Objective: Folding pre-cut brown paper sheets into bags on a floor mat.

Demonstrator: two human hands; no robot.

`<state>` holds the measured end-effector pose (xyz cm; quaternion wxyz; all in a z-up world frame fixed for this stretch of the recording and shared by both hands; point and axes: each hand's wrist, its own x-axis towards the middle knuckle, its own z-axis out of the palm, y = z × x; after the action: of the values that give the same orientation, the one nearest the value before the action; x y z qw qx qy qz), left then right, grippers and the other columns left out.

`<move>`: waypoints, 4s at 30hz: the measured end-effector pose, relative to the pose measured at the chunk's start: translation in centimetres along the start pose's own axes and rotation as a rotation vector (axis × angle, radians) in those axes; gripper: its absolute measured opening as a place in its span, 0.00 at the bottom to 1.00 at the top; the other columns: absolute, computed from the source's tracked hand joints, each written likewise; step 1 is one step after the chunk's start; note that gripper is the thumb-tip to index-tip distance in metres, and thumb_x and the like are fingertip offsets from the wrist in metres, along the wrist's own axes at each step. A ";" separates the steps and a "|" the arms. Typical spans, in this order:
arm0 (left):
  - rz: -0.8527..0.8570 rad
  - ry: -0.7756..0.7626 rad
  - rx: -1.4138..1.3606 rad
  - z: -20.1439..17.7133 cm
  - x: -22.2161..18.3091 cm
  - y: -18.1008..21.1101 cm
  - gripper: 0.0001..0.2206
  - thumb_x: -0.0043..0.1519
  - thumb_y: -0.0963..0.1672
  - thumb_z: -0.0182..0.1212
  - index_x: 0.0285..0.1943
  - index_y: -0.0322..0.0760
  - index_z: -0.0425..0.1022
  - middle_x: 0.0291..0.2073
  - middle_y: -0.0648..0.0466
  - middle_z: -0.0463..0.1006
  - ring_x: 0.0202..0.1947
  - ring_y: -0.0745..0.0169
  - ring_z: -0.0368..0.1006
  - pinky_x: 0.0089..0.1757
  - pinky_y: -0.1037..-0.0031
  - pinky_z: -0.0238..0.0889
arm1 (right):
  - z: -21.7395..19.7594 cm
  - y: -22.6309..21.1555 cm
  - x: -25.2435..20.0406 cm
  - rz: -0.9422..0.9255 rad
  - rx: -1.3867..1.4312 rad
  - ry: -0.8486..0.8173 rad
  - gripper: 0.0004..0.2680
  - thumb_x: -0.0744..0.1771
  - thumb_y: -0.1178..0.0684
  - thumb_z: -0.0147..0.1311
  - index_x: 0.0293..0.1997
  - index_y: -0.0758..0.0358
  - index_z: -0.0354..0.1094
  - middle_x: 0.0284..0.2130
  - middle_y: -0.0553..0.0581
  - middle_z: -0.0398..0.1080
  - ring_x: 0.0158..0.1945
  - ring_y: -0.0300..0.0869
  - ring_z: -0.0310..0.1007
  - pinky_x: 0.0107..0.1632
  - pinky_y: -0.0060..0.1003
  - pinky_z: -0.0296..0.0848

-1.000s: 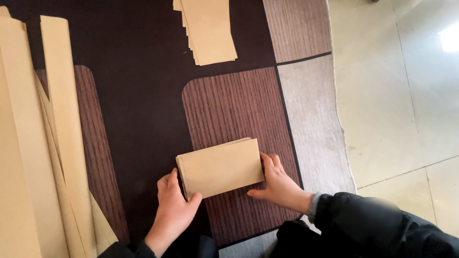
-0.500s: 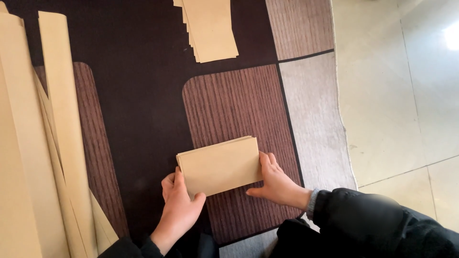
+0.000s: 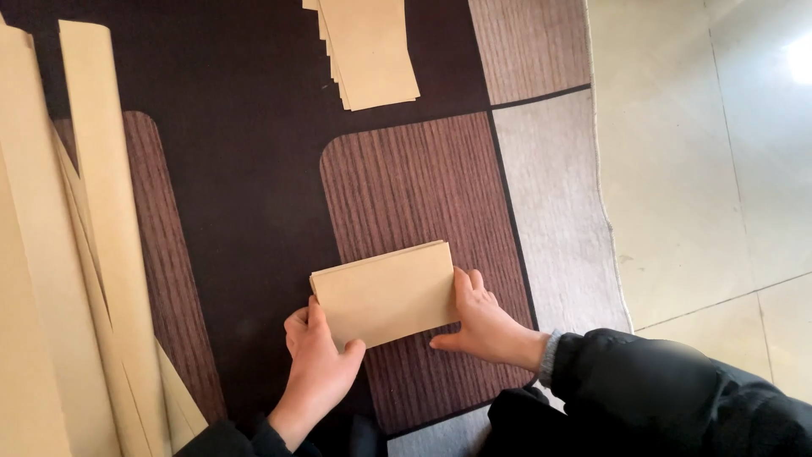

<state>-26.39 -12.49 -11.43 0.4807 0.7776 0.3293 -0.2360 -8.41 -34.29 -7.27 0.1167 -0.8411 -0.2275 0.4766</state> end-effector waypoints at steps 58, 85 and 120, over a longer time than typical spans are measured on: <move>-0.031 0.027 -0.618 -0.6 1.4 2.6 0.42 0.59 0.44 0.58 0.82 0.28 0.38 0.74 0.43 0.50 0.67 0.51 0.61 0.63 0.64 0.61 | 0.4 3.6 1.6 -0.105 0.023 0.351 0.37 0.61 0.50 0.68 0.76 0.66 0.42 0.60 0.64 0.57 0.60 0.58 0.65 0.64 0.55 0.61; 0.117 -0.004 -0.528 -1.8 5.0 4.3 0.43 0.60 0.46 0.57 0.83 0.27 0.36 0.72 0.42 0.49 0.68 0.50 0.57 0.63 0.64 0.56 | -3.3 3.4 3.2 -0.194 -0.051 0.462 0.33 0.61 0.49 0.68 0.71 0.66 0.54 0.57 0.62 0.64 0.59 0.54 0.68 0.66 0.50 0.58; 1.175 0.819 0.973 -14.0 23.9 15.1 0.10 0.66 0.44 0.63 0.53 0.37 0.79 0.45 0.50 0.77 0.54 0.53 0.72 0.56 0.62 0.61 | -2.1 13.3 2.6 -0.128 -0.641 0.515 0.38 0.68 0.20 0.44 0.82 0.56 0.40 0.79 0.58 0.40 0.82 0.59 0.29 0.78 0.60 0.27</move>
<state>1.54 2.11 -12.90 -0.0180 0.9649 -0.1164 0.2349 -1.86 -44.51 -13.60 -0.0687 -0.9108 -0.3795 0.1474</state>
